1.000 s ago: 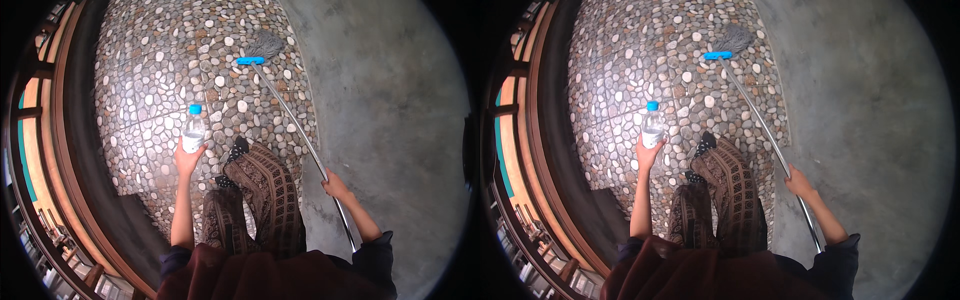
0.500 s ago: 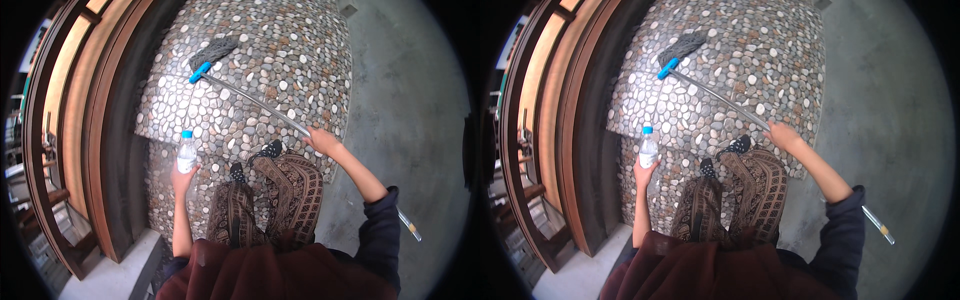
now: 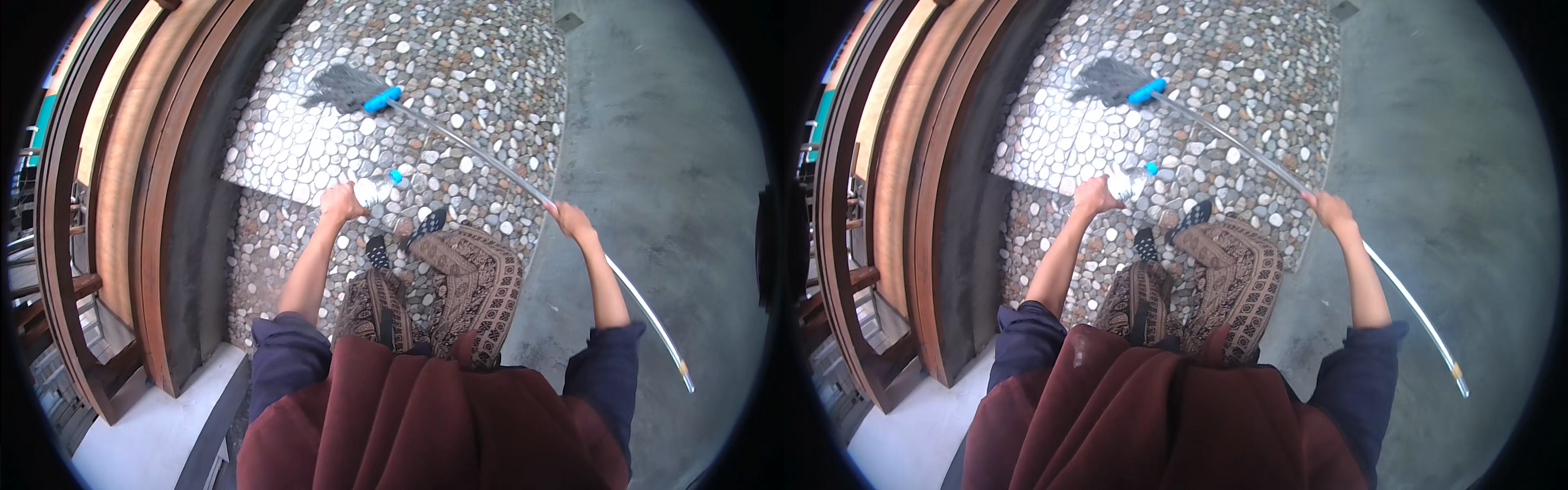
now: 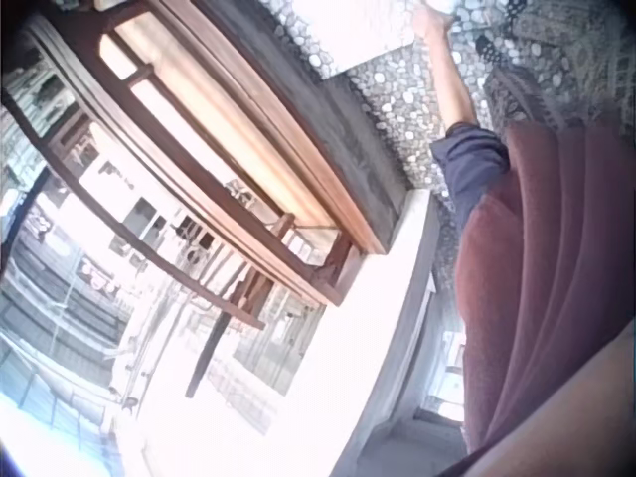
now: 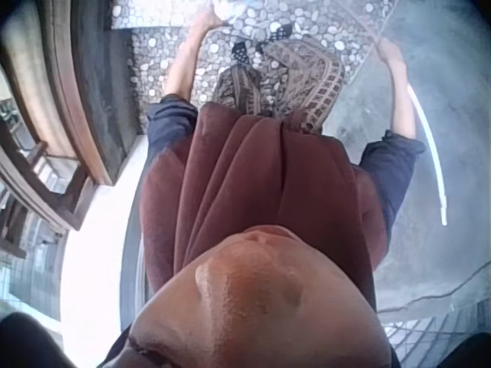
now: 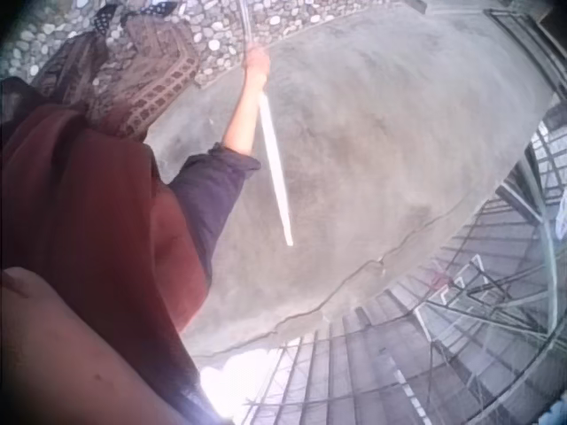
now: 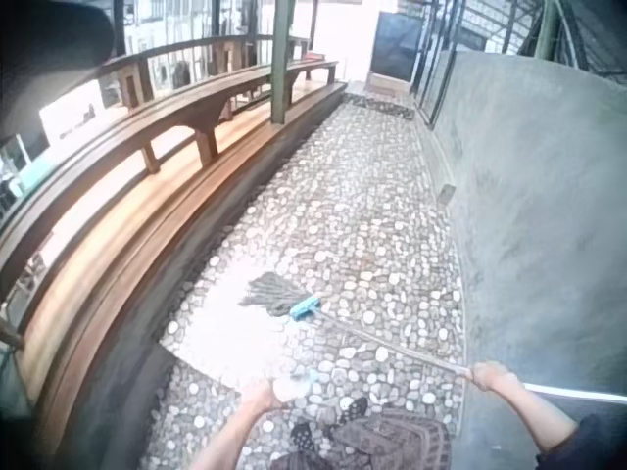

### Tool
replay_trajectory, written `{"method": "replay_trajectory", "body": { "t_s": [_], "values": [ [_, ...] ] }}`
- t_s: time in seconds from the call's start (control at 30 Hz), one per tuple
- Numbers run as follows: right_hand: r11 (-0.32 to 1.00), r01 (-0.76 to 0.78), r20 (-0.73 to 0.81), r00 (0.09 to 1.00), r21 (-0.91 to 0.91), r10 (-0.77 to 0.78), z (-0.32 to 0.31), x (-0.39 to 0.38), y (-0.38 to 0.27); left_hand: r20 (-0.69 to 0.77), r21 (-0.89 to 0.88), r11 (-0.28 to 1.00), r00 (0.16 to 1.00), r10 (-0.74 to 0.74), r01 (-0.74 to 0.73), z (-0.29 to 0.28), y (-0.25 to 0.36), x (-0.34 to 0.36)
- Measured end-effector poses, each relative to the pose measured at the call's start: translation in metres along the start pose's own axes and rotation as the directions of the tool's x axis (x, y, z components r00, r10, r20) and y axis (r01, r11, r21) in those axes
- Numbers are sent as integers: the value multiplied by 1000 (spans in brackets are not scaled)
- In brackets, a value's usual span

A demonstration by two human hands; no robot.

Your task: The person mops a pebble-tiled floor using a blue mop while holding a water bottle in the other hand. They move the mop back and forth across the surface, occasionally stepping forward to reach new areas.

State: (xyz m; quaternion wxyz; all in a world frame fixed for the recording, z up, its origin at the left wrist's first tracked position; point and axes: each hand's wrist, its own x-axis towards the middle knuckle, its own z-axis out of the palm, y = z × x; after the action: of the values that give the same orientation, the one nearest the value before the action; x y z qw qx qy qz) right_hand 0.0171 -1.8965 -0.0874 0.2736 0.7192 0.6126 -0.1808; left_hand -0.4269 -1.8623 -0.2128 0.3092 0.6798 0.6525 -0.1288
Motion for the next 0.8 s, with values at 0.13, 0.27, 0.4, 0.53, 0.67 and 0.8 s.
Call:
{"method": "replay_trajectory", "body": {
  "t_s": [0.13,0.27,0.4,0.53,0.67,0.8],
  "values": [
    [975,-215,158,962,-63,223,-7,-121,79,48,92,989,992,116,-120,13,41,-6],
    [918,-353,89,924,-179,372,-5,-219,115,46,173,975,990,135,-141,23,68,-7],
    [900,-403,78,904,-167,420,10,-272,122,69,180,983,997,27,-39,19,51,-4],
    [902,-382,21,919,-199,394,32,-296,127,-47,136,968,978,-204,209,-7,-1,-23],
    [929,-347,58,932,-131,357,62,-318,128,-173,109,915,914,-366,387,-41,-51,-59],
    [947,-307,39,949,-95,312,73,-335,117,-311,-88,850,796,-519,520,-46,-74,-100]
  ]
}}
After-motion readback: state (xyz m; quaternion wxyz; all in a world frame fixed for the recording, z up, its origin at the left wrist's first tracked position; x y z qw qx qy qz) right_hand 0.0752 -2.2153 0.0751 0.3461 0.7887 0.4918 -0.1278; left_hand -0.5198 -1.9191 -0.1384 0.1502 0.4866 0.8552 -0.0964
